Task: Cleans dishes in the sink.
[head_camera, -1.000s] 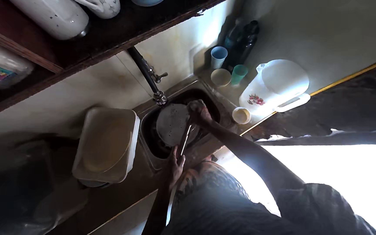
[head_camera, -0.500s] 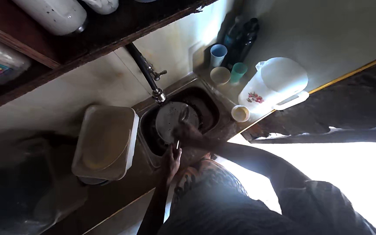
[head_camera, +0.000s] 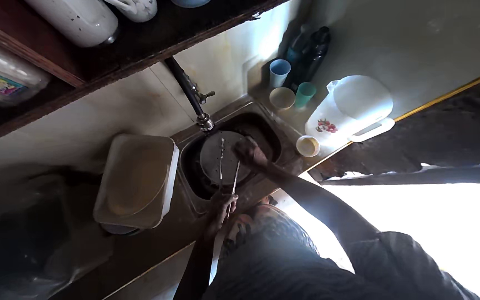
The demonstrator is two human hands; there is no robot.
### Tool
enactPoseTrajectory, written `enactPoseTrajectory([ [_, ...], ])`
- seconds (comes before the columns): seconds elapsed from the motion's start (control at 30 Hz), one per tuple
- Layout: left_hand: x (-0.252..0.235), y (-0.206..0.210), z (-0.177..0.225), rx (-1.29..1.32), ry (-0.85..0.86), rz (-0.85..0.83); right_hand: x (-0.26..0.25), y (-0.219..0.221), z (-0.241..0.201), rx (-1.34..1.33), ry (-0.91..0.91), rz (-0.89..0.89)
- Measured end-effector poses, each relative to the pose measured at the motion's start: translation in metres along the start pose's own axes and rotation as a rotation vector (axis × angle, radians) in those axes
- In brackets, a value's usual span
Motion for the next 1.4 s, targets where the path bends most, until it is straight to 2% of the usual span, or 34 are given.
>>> enactPoseTrajectory([
  [0.07, -0.001, 0.000, -0.012, 0.253, -0.188, -0.092, -0.015, -0.026, 0.015, -0.169, 0.288, 0.189],
  [0.13, -0.004, -0.003, -0.020, 0.539, -0.260, -0.190, -0.023, -0.042, 0.020, -0.192, 0.397, 0.358],
  [0.17, -0.005, -0.003, -0.021, 0.668, -0.265, -0.241, -0.019, -0.041, 0.012, -0.193, 0.393, 0.330],
  [0.23, -0.006, -0.002, -0.022, 0.816, -0.242, -0.341, 0.006, -0.022, -0.020, -0.227, 0.305, 0.109],
  [0.3, -0.006, 0.000, -0.017, 0.823, -0.172, -0.453, 0.027, 0.009, -0.046, -0.247, 0.078, -0.114],
  [0.33, -0.004, 0.001, -0.015, 0.788, -0.145, -0.494, 0.030, 0.020, -0.050, -0.208, -0.053, -0.120],
  [0.37, -0.002, 0.003, -0.014, 0.733, -0.134, -0.520, 0.028, 0.026, -0.043, -0.180, -0.074, -0.115],
  [0.5, 0.010, 0.011, -0.019, 0.581, -0.140, -0.537, -0.003, 0.007, 0.012, -0.220, 0.279, 0.042],
  [0.57, 0.008, 0.008, -0.014, 0.536, -0.109, -0.512, -0.002, 0.000, -0.002, -0.256, 0.277, 0.061],
  [0.7, -0.001, -0.008, -0.005, 0.416, -0.121, -0.256, 0.033, 0.019, -0.066, -0.361, 0.127, -0.174],
  [0.77, 0.000, -0.012, 0.001, 0.265, -0.117, -0.145, 0.026, 0.023, -0.062, -0.306, 0.105, -0.141],
  [0.87, 0.009, 0.000, 0.008, 0.021, -0.055, -0.100, 0.005, 0.023, -0.034, -0.347, 0.227, 0.059],
  [0.9, 0.006, 0.003, 0.011, -0.066, -0.016, -0.064, 0.002, 0.023, -0.035, -0.360, 0.285, 0.055],
  [1.0, -0.014, -0.008, 0.023, -0.390, 0.102, 0.159, 0.014, 0.032, -0.070, -0.392, 0.392, -0.130],
  [1.1, -0.016, -0.028, 0.038, -0.611, 0.009, 0.241, 0.038, 0.040, -0.091, -0.503, 0.437, -0.203],
  [1.17, -0.014, -0.029, 0.034, -0.662, -0.029, 0.233, 0.040, 0.043, -0.087, -0.565, 0.583, -0.200],
  [1.27, -0.006, -0.013, 0.021, -0.651, -0.022, 0.170, 0.027, 0.048, -0.071, -0.602, 0.744, -0.032],
  [1.4, 0.019, 0.001, -0.002, -0.471, 0.009, 0.040, 0.003, 0.052, -0.042, -0.914, 0.894, 0.342],
])
Point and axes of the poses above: each hand's wrist, its own x-axis away from the middle knuckle, its own y-axis out of the palm, z = x × y, the point moved 4 cm from there along -x, towards the middle knuckle, and after that the axes turned 2 degrees about -y, right-handed, at the moved point
